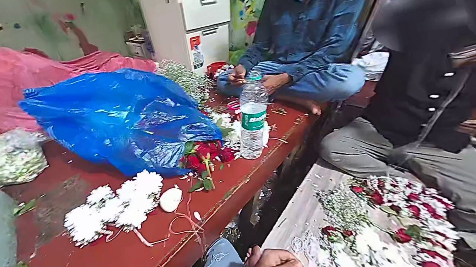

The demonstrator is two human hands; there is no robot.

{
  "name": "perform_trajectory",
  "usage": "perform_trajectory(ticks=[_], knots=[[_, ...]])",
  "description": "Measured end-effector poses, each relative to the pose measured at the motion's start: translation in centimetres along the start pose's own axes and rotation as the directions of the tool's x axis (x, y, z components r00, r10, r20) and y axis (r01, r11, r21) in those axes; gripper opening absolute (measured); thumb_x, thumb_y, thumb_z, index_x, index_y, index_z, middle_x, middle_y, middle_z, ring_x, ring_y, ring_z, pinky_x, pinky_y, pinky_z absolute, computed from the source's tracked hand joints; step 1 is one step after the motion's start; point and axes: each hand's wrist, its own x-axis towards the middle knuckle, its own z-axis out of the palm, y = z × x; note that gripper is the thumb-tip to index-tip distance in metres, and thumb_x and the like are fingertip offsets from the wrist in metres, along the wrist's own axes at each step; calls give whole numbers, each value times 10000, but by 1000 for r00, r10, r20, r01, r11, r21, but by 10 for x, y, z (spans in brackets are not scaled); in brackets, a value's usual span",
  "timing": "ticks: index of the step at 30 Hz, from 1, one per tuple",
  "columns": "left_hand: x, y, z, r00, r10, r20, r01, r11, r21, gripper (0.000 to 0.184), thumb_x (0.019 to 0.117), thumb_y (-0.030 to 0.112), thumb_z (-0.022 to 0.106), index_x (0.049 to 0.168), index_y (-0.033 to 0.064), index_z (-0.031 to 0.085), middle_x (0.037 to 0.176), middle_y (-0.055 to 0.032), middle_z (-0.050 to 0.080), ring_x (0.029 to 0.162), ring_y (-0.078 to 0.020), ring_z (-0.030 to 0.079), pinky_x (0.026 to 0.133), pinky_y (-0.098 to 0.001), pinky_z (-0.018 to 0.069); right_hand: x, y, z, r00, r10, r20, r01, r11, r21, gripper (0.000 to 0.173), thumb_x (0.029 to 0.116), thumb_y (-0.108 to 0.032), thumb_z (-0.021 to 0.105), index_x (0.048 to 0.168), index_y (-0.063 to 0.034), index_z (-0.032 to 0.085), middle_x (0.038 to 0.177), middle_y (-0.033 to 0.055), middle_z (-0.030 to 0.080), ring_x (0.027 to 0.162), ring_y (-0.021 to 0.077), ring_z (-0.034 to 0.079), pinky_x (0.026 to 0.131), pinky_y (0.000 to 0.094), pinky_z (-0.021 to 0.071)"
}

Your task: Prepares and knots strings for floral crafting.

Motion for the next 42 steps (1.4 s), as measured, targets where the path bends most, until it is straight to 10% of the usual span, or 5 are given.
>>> perform_trajectory(ticks=[8, 18, 24, 34, 42], knots=[[6, -20, 0, 936, 297, 188, -336, 596, 729, 223, 1013, 193, 576, 1053, 174, 794, 1001, -6, 733, 976, -138, 691, 902, -388, 564, -6, -4, 1, 998, 62, -30, -64, 996, -65, 202, 932, -52, 595, 765, -51, 709, 633, -10, 642, 578, 57, 586, 580, 285, 498], [14, -7, -18, 936, 183, 302, -302, 857, 418, 134, 813, 173, 796, 747, 70, 743, 778, -29, 680, 784, -126, 627, 770, -341, 498, -13, -4, -4, 997, 67, 40, -69, 997, 34, 211, 888, -18, 582, 710, -66, 684, 579, -43, 582, 521, 30, 506, 518, 254, 421], [9, -8, -22, 975, 101, 197, -84, 992, -94, 93, 913, 69, 733, 970, 2, 705, 855, -44, 714, 728, -95, 660, 695, -279, 566, -18, 4, -11, 996, 85, 10, -85, 974, 211, 246, 882, 22, 531, 742, -74, 709, 574, -54, 597, 462, 2, 441, 455, 212, 371], [9, -20, -7, 998, -5, 67, 5, 1000, 2, 171, 1047, 151, 542, 1060, 0, 622, 921, -82, 722, 758, -132, 672, 680, -297, 549, -12, -23, -9, 990, 105, -95, -41, 855, 518, 287, 986, -67, 486, 825, -113, 719, 546, -57, 530, 456, 26, 437, 454, 218, 388], [-7, -89, 22, 835, -214, 507, 87, 961, 263, 538, 971, 210, 686, 1469, 88, 523, 1413, -153, 600, 1272, -272, 611, 1072, -512, 506, 1, -73, -40, 972, -103, -212, 215, 761, 612, 230, 1039, -185, 536, 936, -121, 732, 835, 41, 695, 725, 127, 648, 688, 288, 556]])
